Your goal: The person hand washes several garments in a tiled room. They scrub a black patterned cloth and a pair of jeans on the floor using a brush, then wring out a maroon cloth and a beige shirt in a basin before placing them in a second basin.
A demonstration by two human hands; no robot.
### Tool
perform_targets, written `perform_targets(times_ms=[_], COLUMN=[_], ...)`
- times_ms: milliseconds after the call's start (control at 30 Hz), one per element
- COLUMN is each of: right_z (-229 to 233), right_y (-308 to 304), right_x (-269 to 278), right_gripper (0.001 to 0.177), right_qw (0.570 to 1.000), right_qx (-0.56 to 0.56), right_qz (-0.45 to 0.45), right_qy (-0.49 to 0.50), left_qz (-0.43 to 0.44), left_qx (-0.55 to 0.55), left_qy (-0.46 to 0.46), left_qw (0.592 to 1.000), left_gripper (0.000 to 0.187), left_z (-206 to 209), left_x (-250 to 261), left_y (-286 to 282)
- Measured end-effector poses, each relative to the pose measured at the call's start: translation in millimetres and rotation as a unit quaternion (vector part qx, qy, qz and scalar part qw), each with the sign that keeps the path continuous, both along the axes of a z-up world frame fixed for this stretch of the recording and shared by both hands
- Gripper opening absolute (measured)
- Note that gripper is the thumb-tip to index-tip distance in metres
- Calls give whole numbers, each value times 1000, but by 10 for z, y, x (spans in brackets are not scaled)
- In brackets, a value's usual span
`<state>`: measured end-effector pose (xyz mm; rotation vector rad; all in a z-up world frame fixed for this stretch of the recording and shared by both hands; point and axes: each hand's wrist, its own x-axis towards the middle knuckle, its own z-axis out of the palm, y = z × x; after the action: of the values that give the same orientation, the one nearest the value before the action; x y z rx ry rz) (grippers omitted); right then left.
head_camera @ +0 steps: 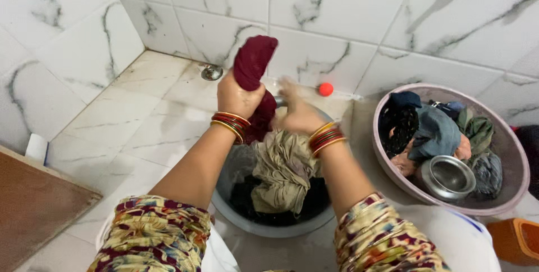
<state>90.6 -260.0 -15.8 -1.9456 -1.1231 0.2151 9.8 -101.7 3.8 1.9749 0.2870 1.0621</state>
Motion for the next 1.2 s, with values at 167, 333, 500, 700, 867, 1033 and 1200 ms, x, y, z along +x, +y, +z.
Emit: perform_targets(times_ms=[167, 333, 500, 700, 867, 1033, 1200], right_z=[-666, -855, -759, -696, -670, -450, -72], right_y=[374, 261, 105, 109, 123, 143, 4], right_x=[-143, 36, -29, -95, -30, -27, -8], right_gripper=[82, 76, 85, 63, 43, 25, 27], right_qw=[976, 962, 962, 952, 949, 947, 912], right_qx=[73, 178, 155, 186, 211, 192, 309], right_qz=[-56, -17, -59, -50, -71, -69, -26], right_qy=[199, 205, 219, 236, 222, 247, 267], left_qz=[-147, -301, -418, -460, -486, -475, -521], left_qx=[-192, -304, -527, -593, -580, -543, -477], left_qy=[3, -19, -29, -26, -89, -92, -1], left_qw=[970, 904, 740, 660, 648, 686, 708], left_gripper=[26, 15, 6, 8, 16, 61, 111], left_z=[-65, -208, -309, -424, -491, -506, -617], left_x=[107, 175, 248, 377, 474, 552, 552], left_y=[-127, -234, -231, -166, -135, -33, -14])
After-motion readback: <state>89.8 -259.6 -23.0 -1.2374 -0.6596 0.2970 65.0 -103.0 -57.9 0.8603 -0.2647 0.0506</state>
